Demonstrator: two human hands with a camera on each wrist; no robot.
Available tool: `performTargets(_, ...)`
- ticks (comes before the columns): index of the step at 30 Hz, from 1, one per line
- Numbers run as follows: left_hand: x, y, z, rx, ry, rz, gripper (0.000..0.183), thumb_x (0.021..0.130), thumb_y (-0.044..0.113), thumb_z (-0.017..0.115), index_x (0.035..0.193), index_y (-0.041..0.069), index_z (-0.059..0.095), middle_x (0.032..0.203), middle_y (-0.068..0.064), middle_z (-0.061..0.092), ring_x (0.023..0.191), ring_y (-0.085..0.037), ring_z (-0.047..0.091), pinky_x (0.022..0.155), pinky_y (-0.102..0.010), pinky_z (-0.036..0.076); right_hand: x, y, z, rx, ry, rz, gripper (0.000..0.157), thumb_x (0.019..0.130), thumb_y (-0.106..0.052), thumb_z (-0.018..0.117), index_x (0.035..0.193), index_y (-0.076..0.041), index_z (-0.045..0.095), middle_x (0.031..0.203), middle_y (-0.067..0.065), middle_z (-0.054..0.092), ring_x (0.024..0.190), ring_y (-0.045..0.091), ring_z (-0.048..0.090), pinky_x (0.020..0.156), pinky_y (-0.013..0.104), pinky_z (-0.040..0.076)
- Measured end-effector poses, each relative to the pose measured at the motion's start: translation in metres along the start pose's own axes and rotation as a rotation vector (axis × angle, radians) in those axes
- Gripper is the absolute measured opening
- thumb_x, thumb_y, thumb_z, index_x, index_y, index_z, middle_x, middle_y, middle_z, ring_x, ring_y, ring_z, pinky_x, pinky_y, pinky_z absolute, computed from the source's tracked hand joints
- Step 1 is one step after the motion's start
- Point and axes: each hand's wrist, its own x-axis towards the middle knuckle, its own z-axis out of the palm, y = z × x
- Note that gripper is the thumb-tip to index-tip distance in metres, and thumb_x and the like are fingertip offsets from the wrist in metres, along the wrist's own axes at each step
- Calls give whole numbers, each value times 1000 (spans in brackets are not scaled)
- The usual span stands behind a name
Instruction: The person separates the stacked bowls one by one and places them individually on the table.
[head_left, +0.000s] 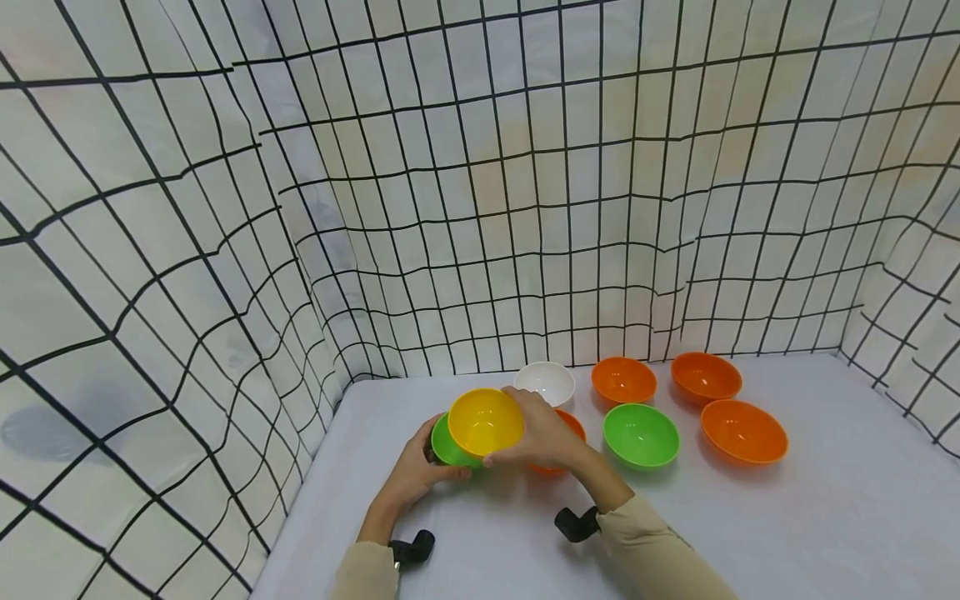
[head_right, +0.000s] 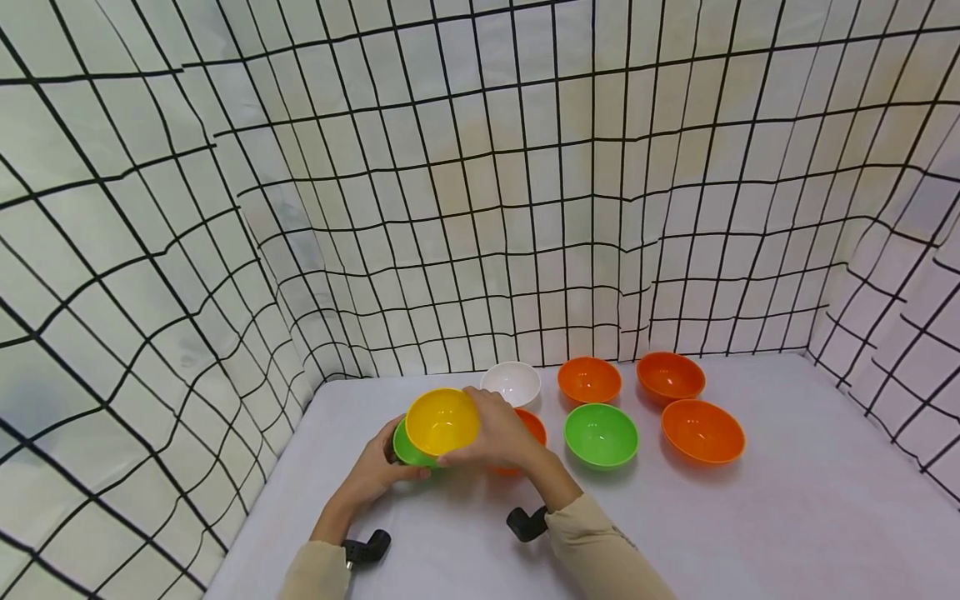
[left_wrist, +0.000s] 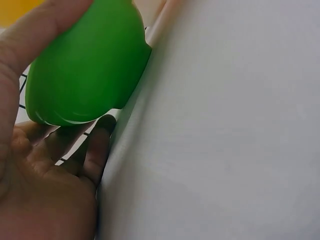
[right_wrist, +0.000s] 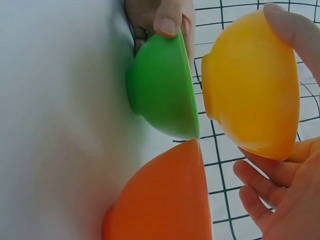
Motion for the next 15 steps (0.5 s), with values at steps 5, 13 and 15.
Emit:
performTargets(5, 11, -1, -4, 19, 6, 8, 98, 73, 23, 93, 155, 23, 40, 154, -2, 50, 140, -27, 46, 125, -59, 27, -4, 1, 0, -27, 21, -24, 106, 65, -57, 90, 151, -13, 45, 138, 5, 58, 120, 23, 53, 101, 48, 51)
performTargets(13, 37, 0, -10, 74, 25, -27, 97, 78, 13, 89, 158, 14, 35, 157, -13, 45, 141, -34, 44, 123, -59, 31, -6, 5, 3, -109, 18, -48, 109, 65, -59, 90, 151, -11, 45, 140, 6, 58, 125, 26, 51, 103, 50, 51)
performTargets(15, 43, -2, -11, 86, 33, -36, 97, 78, 12, 87, 159, 14, 34, 157, -14, 44, 141, -35, 44, 123, -59, 31, -5, 6, 4, -136, 23, -50, 110, 64, -61, 90, 152, -12, 45, 142, 7, 57, 127, 27, 50, 106, 52, 50)
